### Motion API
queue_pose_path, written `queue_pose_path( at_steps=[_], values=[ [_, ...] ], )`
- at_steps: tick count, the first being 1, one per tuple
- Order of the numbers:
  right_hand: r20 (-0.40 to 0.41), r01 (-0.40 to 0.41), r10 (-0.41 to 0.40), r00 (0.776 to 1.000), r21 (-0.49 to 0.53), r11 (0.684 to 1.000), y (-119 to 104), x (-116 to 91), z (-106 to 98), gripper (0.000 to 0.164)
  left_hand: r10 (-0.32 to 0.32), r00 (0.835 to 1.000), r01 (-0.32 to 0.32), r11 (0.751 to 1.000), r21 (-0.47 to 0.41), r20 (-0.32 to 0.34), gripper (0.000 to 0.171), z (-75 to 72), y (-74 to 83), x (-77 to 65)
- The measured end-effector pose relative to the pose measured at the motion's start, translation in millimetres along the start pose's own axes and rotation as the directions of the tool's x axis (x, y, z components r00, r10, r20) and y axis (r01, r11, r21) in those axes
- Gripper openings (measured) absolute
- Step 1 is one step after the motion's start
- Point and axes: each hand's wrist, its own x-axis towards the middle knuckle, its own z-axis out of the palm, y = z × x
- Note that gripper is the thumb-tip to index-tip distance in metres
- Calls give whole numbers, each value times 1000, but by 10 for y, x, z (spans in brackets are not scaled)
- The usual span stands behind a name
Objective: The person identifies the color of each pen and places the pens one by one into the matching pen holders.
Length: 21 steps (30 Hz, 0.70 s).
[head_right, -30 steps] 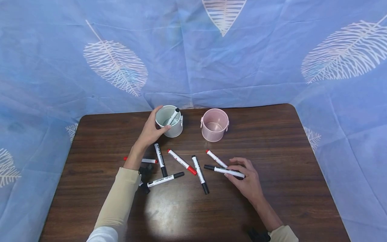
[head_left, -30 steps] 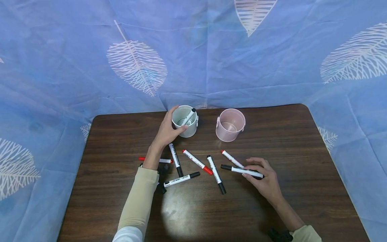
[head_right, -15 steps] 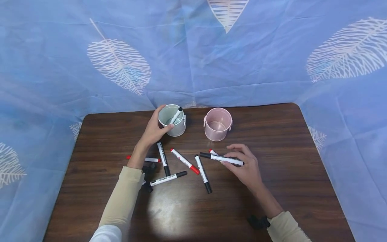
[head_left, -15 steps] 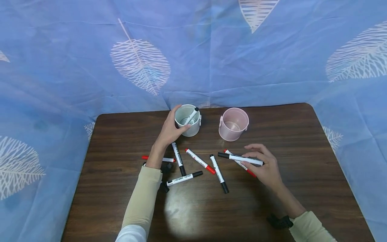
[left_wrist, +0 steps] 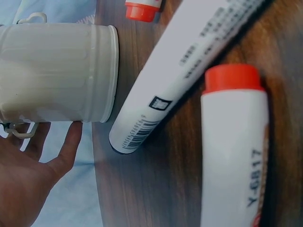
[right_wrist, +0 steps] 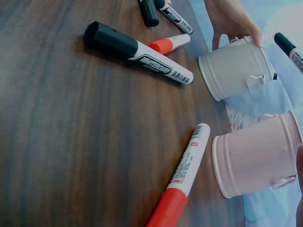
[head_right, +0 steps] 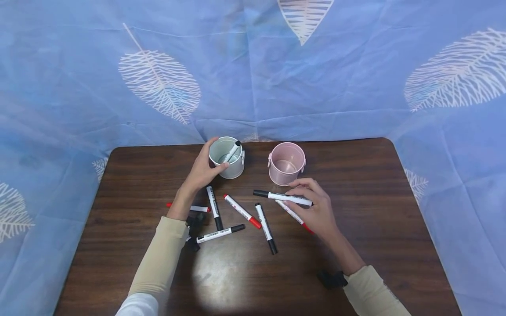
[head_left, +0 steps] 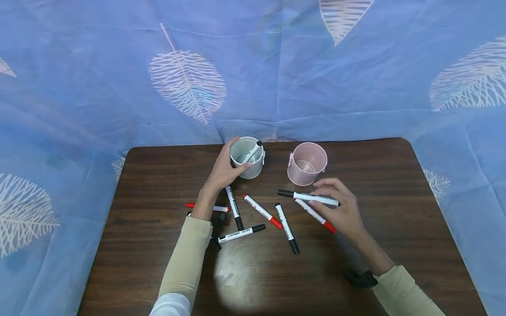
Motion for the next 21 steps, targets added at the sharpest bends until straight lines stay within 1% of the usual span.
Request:
queue_pose_path(
  at_steps=[3,5,13,17,21],
  values=[
    [-17,-21,21,1000,21,1000,-117,56,-5,26,6,1000,-6,1000,8,-1,88,-4,10,-3],
    [-21,-23,24,999,28,999,-146,83,-6,26,8,1000,-8,1000,4,-2,88,-5,14,-2],
    [-3,-24,24,1000,57,998,-157,132,-18,28,10,1000,-10,1000,1,-10,88,-12,28,-1],
    [2,13,-13,1000,68,998,-172,182,-16,29,9,1000,-9,1000,1,-8,88,-10,26,-5],
    [0,68,-68,998,74,995,-200,286,-1,29,3,1000,-3,1000,1,-6,88,-5,27,-10]
  ],
)
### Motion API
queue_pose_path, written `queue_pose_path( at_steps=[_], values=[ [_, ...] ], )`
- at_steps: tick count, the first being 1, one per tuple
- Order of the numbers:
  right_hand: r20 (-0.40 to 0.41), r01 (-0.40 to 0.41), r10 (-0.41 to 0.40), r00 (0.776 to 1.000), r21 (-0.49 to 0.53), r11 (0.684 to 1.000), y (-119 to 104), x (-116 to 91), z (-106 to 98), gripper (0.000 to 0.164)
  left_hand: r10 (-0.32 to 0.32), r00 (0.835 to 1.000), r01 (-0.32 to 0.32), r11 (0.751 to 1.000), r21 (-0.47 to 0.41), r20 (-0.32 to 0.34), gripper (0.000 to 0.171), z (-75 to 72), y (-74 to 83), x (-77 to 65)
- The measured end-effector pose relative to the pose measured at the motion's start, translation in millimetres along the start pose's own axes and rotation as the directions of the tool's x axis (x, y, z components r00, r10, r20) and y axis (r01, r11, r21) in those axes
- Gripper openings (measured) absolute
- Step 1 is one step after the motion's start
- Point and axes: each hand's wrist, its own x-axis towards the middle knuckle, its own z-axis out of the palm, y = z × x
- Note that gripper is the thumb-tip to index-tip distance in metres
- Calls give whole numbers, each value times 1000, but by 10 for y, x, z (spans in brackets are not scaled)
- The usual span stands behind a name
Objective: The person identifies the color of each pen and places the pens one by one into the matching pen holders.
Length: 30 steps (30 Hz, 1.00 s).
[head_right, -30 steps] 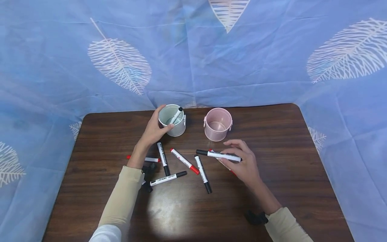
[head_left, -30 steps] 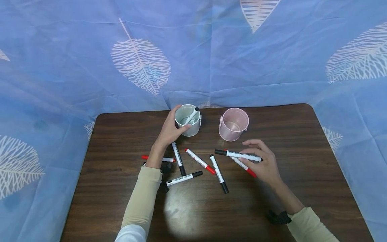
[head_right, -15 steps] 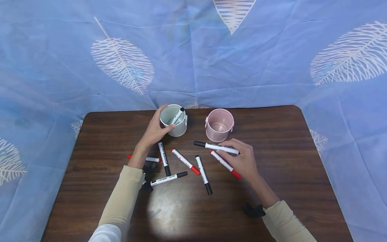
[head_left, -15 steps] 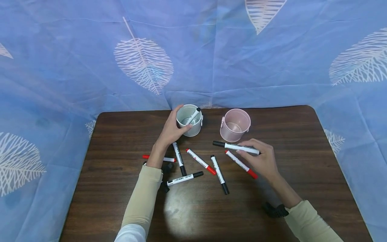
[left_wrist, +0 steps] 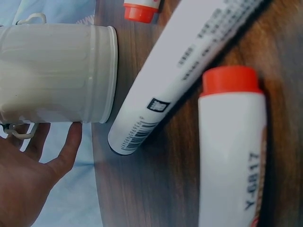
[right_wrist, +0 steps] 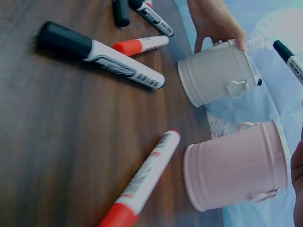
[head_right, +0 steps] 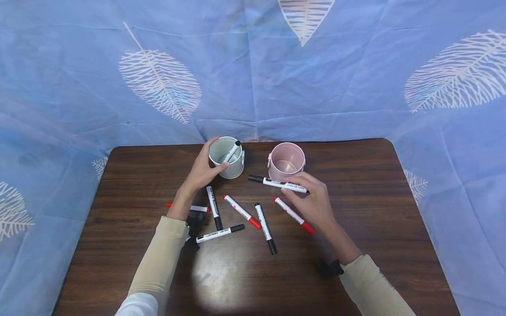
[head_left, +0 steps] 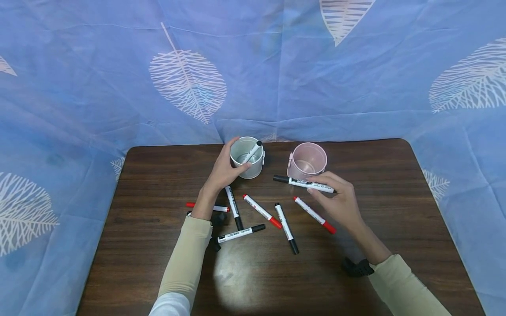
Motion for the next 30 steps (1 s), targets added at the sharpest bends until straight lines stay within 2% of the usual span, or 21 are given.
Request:
queue_pose_path(
  at_steps=[10,17,24,27,30],
  values=[
    [-24,149,-149,989,9,989,-6,294,144,29,6,1000,-6,1000,7,2,89,1,-20,-4],
    [-22,154,-153,988,67,986,25,390,225,27,18,1000,-18,1000,-3,-3,89,13,-22,8],
    [-16,129,-128,992,50,990,324,463,306,29,14,1000,-14,1000,-20,-3,89,18,-25,1],
    [-5,117,-117,993,47,992,381,528,329,28,7,1000,-7,1000,-28,-3,89,14,-28,1],
    [1,135,-136,991,41,990,231,622,348,26,3,1000,-3,999,-36,-1,89,5,-28,2]
  ],
)
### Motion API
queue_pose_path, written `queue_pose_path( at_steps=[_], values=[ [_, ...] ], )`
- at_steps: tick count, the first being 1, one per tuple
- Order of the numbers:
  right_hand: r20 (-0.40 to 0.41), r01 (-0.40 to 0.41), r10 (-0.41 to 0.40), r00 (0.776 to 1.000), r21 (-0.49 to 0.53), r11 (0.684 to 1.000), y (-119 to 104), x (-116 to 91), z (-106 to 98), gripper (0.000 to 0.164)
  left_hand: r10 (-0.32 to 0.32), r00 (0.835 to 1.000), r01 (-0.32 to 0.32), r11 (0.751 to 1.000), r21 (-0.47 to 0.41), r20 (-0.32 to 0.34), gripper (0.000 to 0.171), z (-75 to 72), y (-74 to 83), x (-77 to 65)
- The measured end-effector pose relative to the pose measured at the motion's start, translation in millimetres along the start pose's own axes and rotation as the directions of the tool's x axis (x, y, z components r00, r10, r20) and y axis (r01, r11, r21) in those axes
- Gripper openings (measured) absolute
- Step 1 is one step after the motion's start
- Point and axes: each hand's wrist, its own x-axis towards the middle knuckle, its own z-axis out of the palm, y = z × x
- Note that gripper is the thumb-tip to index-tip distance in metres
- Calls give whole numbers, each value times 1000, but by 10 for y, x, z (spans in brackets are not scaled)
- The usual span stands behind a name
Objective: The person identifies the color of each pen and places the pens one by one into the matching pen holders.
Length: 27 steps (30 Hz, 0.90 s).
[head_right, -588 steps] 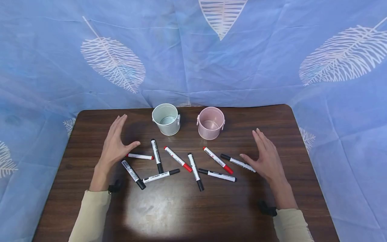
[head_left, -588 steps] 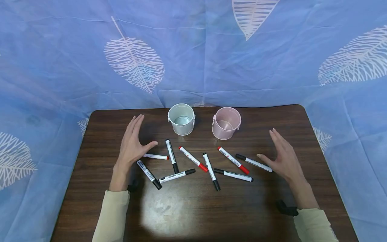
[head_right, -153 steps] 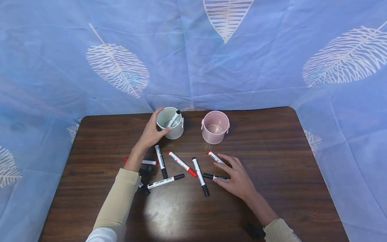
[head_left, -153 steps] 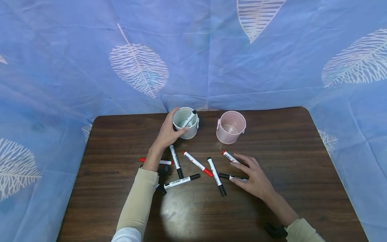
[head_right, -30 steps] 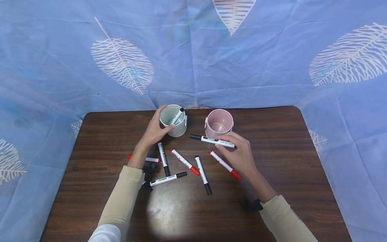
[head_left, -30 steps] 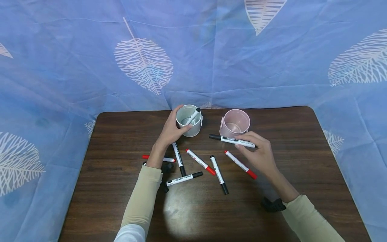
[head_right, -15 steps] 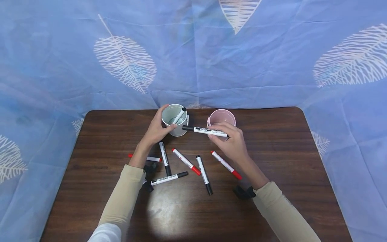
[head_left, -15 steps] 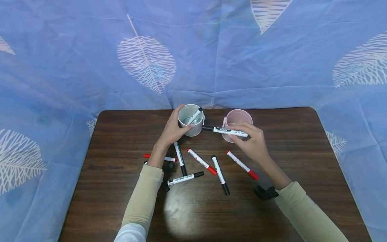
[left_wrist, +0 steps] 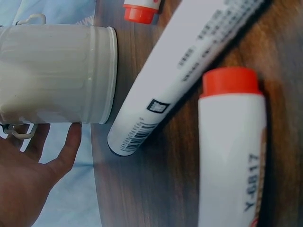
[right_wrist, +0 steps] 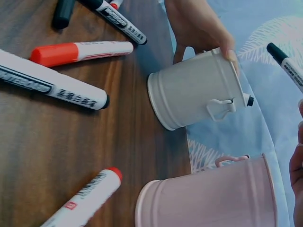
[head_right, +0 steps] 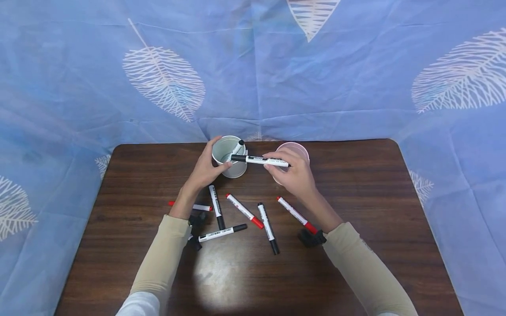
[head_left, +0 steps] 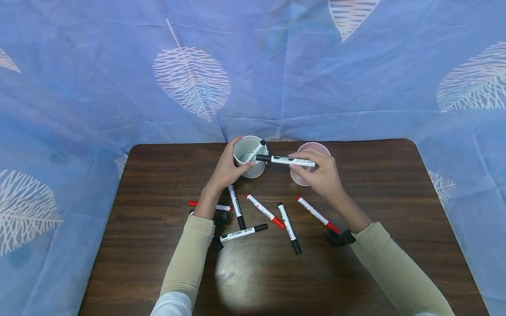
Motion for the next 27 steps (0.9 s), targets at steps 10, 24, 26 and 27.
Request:
queue_pose_path(
  at_steps=[10,24,26,27],
  values=[
    [-7,-34,34,999,-65,997,104,92,16,27,-7,1000,7,1000,17,8,89,3,-7,13],
    [91,-108,116,989,-94,990,272,316,7,24,1,1000,-1,1000,25,-1,89,-5,-19,20],
    [106,-116,126,986,-99,988,283,349,24,23,9,1000,-9,1000,27,0,88,-4,-19,18],
    [111,-118,130,985,-107,987,287,365,32,23,12,1000,-12,1000,27,1,88,-4,-17,16]
  ],
)
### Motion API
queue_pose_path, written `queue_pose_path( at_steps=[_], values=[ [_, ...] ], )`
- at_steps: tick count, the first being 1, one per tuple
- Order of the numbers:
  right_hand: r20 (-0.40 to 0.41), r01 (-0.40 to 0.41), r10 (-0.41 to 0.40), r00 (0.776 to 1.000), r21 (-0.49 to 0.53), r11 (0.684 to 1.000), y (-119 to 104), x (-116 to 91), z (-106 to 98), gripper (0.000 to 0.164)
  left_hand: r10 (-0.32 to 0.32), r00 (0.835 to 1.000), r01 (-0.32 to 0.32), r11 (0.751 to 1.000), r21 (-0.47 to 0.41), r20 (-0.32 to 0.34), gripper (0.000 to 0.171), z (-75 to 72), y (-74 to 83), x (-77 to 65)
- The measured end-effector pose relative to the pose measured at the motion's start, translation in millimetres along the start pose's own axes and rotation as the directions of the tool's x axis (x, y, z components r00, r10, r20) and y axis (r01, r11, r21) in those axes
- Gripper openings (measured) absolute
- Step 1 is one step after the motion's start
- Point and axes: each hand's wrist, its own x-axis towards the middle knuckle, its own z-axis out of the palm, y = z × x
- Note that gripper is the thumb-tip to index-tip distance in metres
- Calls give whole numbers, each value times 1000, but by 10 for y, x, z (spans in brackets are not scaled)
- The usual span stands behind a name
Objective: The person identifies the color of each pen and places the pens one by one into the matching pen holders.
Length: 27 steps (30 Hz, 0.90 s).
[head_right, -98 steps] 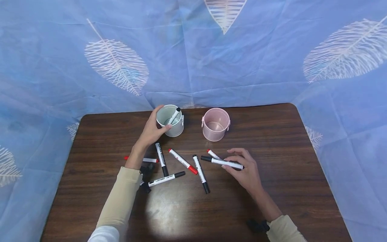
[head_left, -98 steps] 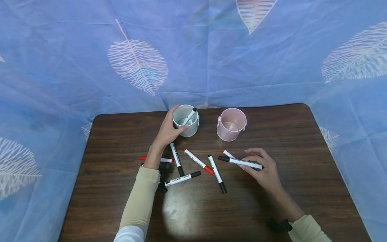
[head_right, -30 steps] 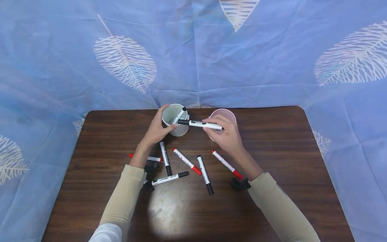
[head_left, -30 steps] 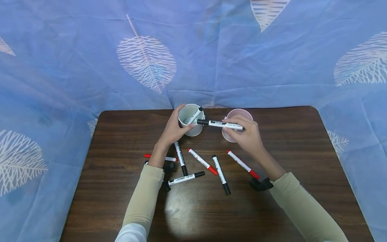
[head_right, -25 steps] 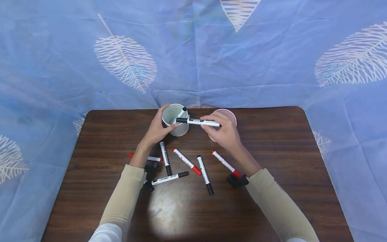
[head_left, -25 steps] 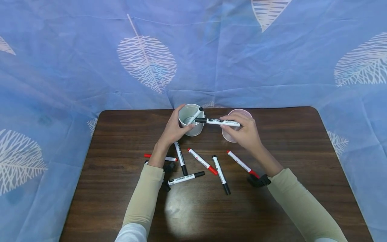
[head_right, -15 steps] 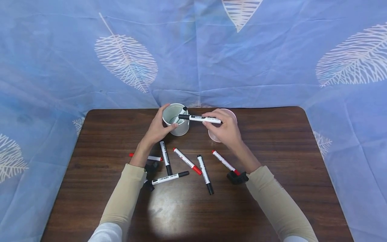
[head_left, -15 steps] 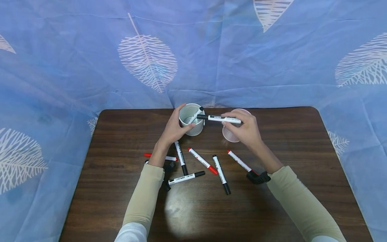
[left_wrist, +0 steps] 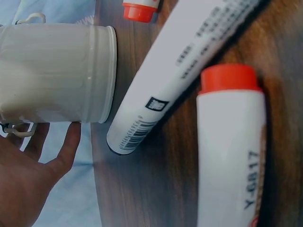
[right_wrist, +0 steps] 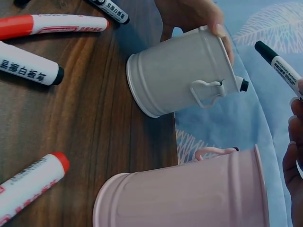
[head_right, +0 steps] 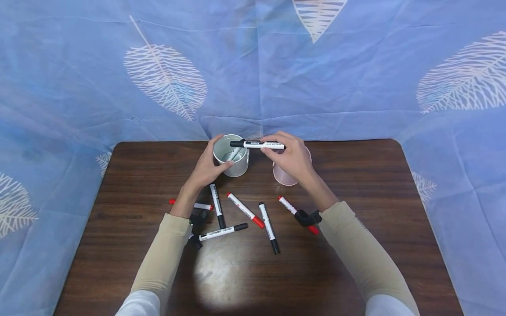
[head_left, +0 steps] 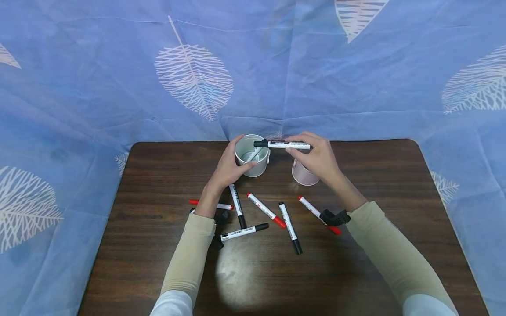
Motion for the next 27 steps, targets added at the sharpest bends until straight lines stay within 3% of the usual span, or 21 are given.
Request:
queue_pose_path(
  at_steps=[8,14,21,27],
  values=[
    [63,-8,11,998,-46,999,21,143,51,22,-14,1000,14,1000,23,-12,89,-31,-10,3],
    [79,-19,21,997,-23,1000,50,192,65,23,-15,1000,15,1000,11,-19,89,-31,-13,4],
    [82,-52,50,995,20,998,96,164,96,23,-5,1000,5,1000,1,25,88,19,2,-2],
    [132,-65,64,989,3,998,93,243,169,23,-10,1000,11,1000,-15,12,88,-15,-5,2]
  ],
)
